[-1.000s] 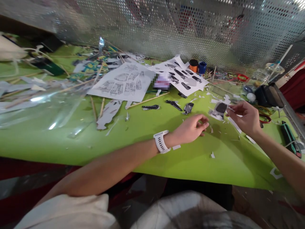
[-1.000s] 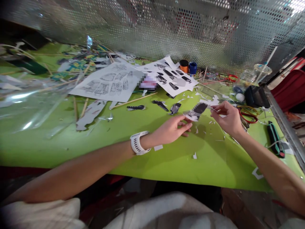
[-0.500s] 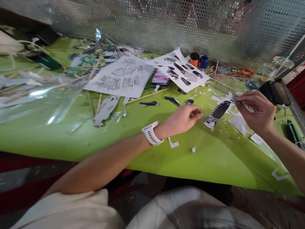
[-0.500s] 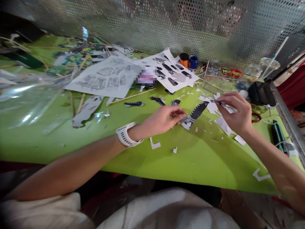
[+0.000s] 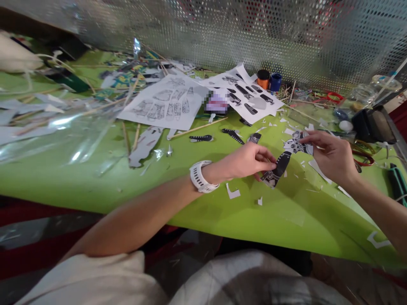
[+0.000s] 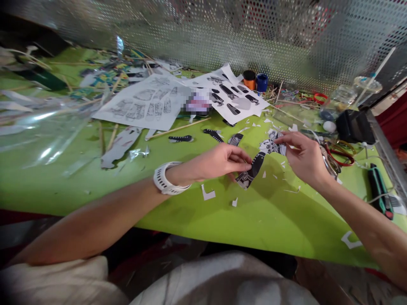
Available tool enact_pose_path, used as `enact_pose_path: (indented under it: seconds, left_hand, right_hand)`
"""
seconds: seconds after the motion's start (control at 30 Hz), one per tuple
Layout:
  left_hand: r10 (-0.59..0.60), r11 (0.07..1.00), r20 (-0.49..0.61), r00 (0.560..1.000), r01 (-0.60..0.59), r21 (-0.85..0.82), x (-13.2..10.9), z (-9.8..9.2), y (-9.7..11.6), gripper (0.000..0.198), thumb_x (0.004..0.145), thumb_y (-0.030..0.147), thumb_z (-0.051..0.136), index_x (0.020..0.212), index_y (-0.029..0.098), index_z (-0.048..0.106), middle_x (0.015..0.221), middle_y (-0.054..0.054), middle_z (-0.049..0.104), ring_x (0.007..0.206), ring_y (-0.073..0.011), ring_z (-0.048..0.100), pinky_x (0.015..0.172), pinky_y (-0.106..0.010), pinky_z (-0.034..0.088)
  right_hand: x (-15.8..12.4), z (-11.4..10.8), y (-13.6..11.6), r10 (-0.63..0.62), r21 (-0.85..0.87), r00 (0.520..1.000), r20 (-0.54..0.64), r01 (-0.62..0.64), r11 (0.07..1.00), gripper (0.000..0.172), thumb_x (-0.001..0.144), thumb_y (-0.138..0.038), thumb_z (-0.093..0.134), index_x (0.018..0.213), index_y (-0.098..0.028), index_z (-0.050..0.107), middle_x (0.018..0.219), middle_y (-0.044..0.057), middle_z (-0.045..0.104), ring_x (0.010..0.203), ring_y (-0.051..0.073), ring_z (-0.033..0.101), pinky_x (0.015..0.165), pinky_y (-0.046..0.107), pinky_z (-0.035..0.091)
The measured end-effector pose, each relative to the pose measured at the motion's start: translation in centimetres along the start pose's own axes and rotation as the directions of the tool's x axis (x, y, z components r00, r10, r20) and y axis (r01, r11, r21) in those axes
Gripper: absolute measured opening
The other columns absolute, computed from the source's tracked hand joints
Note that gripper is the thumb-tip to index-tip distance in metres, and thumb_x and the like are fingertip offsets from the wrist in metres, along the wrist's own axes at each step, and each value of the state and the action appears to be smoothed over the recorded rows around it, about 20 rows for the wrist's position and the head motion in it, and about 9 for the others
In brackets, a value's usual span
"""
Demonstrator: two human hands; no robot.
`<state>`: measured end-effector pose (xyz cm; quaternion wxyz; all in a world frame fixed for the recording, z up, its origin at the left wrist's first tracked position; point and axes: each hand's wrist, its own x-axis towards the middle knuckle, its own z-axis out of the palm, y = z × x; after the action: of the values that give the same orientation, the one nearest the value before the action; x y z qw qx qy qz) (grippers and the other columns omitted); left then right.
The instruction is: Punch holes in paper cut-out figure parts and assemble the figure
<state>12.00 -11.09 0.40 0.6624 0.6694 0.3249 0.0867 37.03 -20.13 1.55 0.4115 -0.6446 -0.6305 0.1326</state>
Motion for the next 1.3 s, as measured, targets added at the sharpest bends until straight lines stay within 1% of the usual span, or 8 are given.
enact_pose_path:
  seconds: [0.07, 0.13, 0.23, 0.4, 0.57, 0.7, 0.83, 1.3]
  left_hand:
    - [0.009, 0.999, 0.019, 1.000, -0.010, 0.038, 0.0, -0.1, -0.1, 0.016, 0.092, 0.029, 0.080, 0.100, 0.016, 0.074, 0.092, -0.007, 0.079, 0.076, -0.0170, 0.075, 0.061, -0.028, 0.065]
    - [0.021, 0.997, 0.017, 1.000, -0.022, 0.076, -0.2, -0.2, -0.1, 0.019, 0.093, 0.031, 0.080, 0.101, 0.017, 0.070, 0.094, -0.007, 0.078, 0.076, -0.0176, 0.076, 0.061, -0.029, 0.066]
    - [0.027, 0.991, 0.010, 1.000, -0.028, 0.130, -0.4, -0.2, -0.2, 0.022, 0.093, 0.032, 0.078, 0.103, 0.017, 0.065, 0.102, -0.008, 0.077, 0.071, -0.0169, 0.077, 0.059, -0.030, 0.065]
    - [0.022, 0.988, 0.028, 0.999, -0.026, 0.149, -0.2, -0.4, -0.7, 0.026, 0.089, 0.037, 0.078, 0.100, 0.017, 0.065, 0.112, -0.011, 0.076, 0.071, -0.0194, 0.080, 0.059, -0.031, 0.064]
    - [0.011, 0.980, 0.020, 1.000, -0.015, 0.198, 0.1, -0.6, -0.5, 0.028, 0.087, 0.041, 0.078, 0.096, 0.016, 0.067, 0.090, -0.008, 0.078, 0.066, -0.0191, 0.078, 0.059, -0.029, 0.060]
    - [0.024, 0.970, 0.014, 1.000, -0.026, 0.243, 0.0, -1.0, -0.2, 0.027, 0.090, 0.042, 0.075, 0.095, 0.016, 0.068, 0.083, -0.008, 0.079, 0.065, -0.0191, 0.078, 0.059, -0.029, 0.058]
    - [0.040, 0.966, -0.001, 0.999, -0.038, 0.255, 0.1, -1.2, -0.4, 0.029, 0.091, 0.044, 0.074, 0.095, 0.016, 0.069, 0.085, -0.009, 0.079, 0.064, -0.0186, 0.077, 0.058, -0.028, 0.056]
    - [0.039, 0.939, -0.024, 0.999, -0.029, 0.343, 0.1, -1.2, -0.4, 0.022, 0.096, 0.038, 0.069, 0.095, 0.016, 0.068, 0.081, -0.007, 0.078, 0.059, -0.0171, 0.074, 0.059, -0.029, 0.056]
  right_hand:
    - [0.2, -0.3, 0.0, 0.177, 0.088, 0.980, 0.097, -0.185, 0.979, 0.020, 0.089, -0.026, 0.067, 0.097, -0.027, 0.085, 0.103, 0.007, 0.083, 0.102, 0.028, 0.077, 0.080, 0.042, 0.067]
    - [0.6, -0.6, 0.2, 0.296, 0.213, 0.937, 0.186, -0.333, 0.919, 0.021, 0.092, -0.035, 0.066, 0.094, -0.026, 0.085, 0.106, 0.007, 0.083, 0.102, 0.028, 0.077, 0.083, 0.041, 0.066]
    - [1.5, -0.5, 0.8, 0.352, 0.267, 0.909, 0.222, -0.404, 0.875, 0.028, 0.089, -0.052, 0.074, 0.090, -0.026, 0.084, 0.107, 0.009, 0.083, 0.098, 0.027, 0.076, 0.084, 0.042, 0.065]
    - [3.2, 0.5, 2.2, 0.305, 0.199, 0.925, 0.226, -0.351, 0.915, 0.049, 0.064, -0.053, 0.095, 0.099, -0.022, 0.079, 0.092, 0.007, 0.080, 0.084, 0.024, 0.074, 0.079, 0.041, 0.064]
    - [4.9, 1.2, 2.8, 0.224, 0.079, 0.926, 0.305, -0.258, 0.963, 0.043, 0.071, -0.052, 0.090, 0.097, -0.021, 0.076, 0.085, 0.007, 0.078, 0.073, 0.022, 0.071, 0.065, 0.037, 0.060]
    - [5.5, 1.6, 2.9, 0.134, -0.003, 0.943, 0.304, -0.140, 0.990, 0.027, 0.078, -0.047, 0.082, 0.087, -0.022, 0.075, 0.080, 0.006, 0.078, 0.069, 0.022, 0.072, 0.064, 0.037, 0.060]
    - [5.6, 1.7, 2.8, 0.148, -0.151, 0.936, 0.319, -0.104, 0.983, 0.011, 0.083, -0.031, 0.074, 0.087, -0.024, 0.081, 0.087, 0.007, 0.082, 0.069, 0.022, 0.074, 0.066, 0.037, 0.061]
    - [5.8, 1.9, 3.1, 0.075, -0.160, 0.935, 0.348, -0.019, 0.987, 0.026, 0.081, -0.016, 0.066, 0.090, -0.027, 0.088, 0.098, 0.005, 0.084, 0.082, 0.022, 0.076, 0.078, 0.038, 0.063]
